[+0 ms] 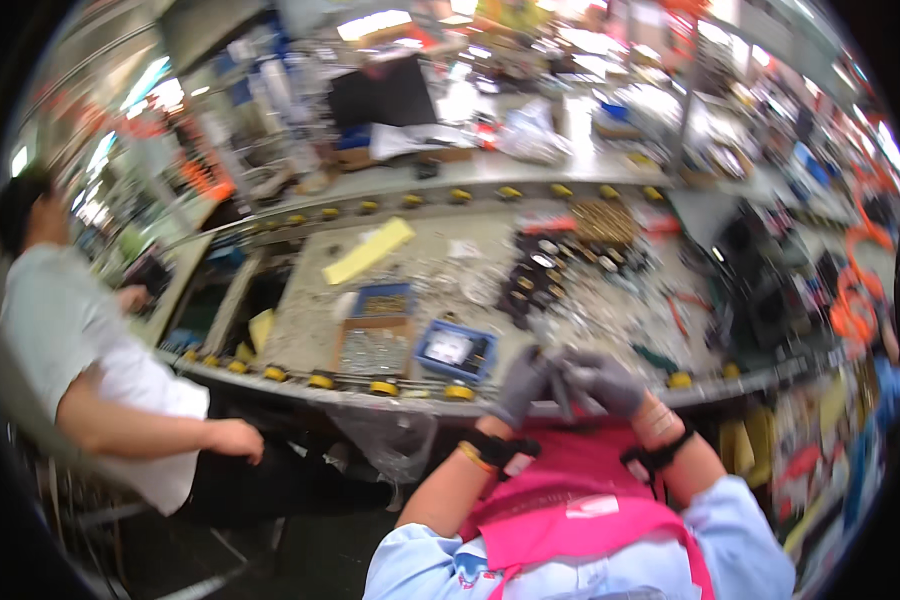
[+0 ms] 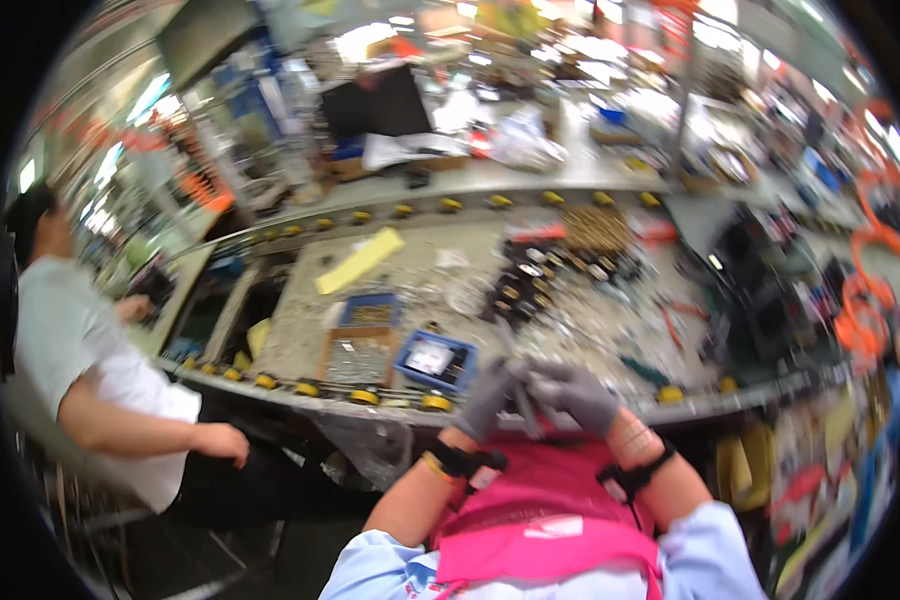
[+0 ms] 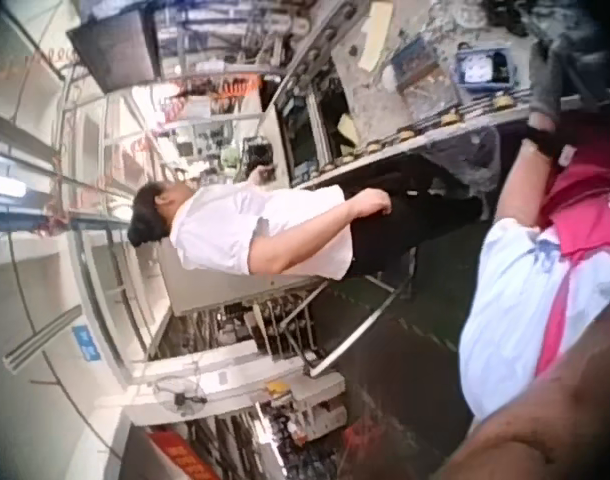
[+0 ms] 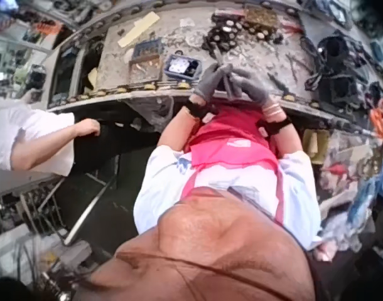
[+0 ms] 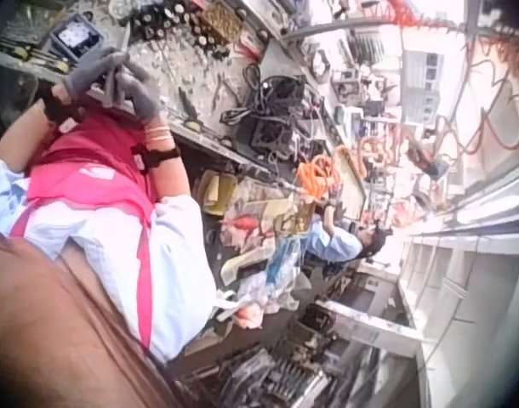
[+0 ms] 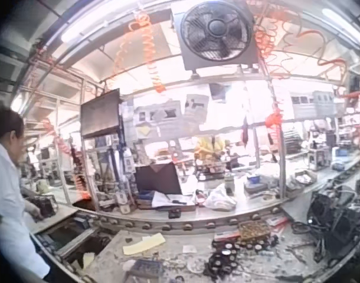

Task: Assembling, wiring, and labeling electronic components on a factory production line.

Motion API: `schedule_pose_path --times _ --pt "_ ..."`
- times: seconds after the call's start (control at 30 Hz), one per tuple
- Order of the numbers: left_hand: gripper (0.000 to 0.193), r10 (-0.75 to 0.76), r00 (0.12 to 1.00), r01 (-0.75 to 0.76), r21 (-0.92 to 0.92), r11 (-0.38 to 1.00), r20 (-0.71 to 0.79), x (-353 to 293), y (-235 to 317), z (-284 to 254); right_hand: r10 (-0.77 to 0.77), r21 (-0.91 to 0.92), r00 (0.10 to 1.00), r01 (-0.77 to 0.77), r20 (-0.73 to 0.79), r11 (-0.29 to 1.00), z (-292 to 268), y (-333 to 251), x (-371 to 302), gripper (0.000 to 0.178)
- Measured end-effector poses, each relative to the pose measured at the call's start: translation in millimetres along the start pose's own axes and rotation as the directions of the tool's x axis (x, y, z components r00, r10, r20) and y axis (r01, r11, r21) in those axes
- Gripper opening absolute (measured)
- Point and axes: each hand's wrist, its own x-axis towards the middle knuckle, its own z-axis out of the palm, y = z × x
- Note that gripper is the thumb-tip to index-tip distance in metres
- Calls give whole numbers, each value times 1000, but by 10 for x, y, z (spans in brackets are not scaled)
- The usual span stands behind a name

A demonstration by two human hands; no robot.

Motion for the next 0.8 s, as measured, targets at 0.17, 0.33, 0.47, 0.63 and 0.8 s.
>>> schedule_pose_path --times 0.17,0.33,0.47,0.63,0.8 --pt "39 62 995 -53 -108 993 82 -82 18 -94 56 192 998 -62 35 979 -6 -79 -36 52" --pt "40 -34 989 65 -220 973 143 31 -25 -33 201 -41 980 -201 8 979 -12 -236 -31 65" --pt "48 22 994 -11 -96 995 111 274 -52 58 163 -211 985 -150 48 966 -197 -248 86 62" --pt "48 -68 989 85 -130 988 133 470 -107 7 259 -24 953 -259 158 966 -493 -69 314 58" --pt "47 -143 983 161 -167 973 114 596 -43 -12 272 106 941 -297 202 949 -621 91 543 67"
